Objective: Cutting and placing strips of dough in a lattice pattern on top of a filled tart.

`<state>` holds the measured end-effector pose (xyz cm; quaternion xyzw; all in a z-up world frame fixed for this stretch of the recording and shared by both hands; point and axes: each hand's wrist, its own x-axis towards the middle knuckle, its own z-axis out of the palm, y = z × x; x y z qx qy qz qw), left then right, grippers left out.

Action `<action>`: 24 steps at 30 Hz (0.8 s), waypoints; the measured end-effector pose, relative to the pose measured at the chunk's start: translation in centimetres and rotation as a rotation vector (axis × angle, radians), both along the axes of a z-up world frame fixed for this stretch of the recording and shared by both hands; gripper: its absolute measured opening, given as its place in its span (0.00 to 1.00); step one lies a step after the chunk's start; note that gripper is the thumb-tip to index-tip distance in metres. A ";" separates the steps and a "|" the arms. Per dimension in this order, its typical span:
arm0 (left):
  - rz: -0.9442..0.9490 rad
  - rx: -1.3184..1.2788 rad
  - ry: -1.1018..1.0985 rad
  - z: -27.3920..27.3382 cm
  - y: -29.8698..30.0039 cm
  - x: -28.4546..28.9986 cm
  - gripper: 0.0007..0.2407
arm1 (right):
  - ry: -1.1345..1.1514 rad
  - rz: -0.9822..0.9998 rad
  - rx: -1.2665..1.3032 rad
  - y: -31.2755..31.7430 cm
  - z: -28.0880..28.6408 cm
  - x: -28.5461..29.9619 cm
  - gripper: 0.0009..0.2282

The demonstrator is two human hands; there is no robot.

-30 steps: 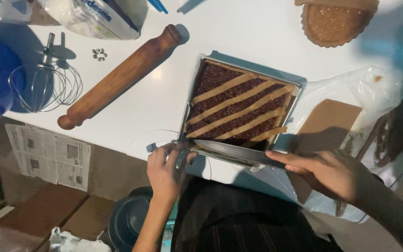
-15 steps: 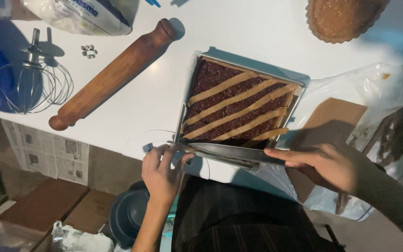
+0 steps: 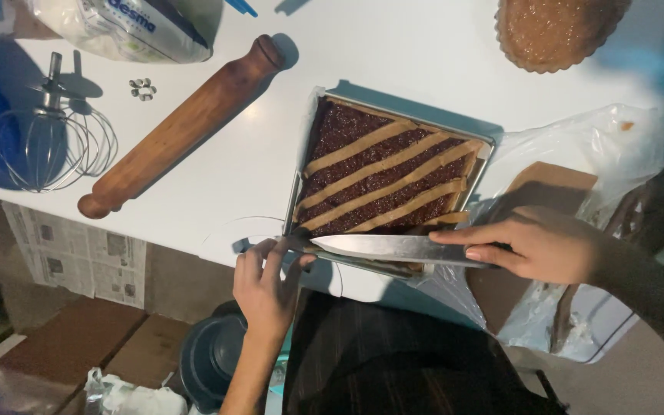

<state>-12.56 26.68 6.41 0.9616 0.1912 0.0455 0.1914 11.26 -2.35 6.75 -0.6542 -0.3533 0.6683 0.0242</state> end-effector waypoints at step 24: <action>-0.508 -0.330 -0.305 2.9 -9.9 8.5 0.08 | -0.076 -1.385 -0.096 -18.0 5.9 -11.5 0.24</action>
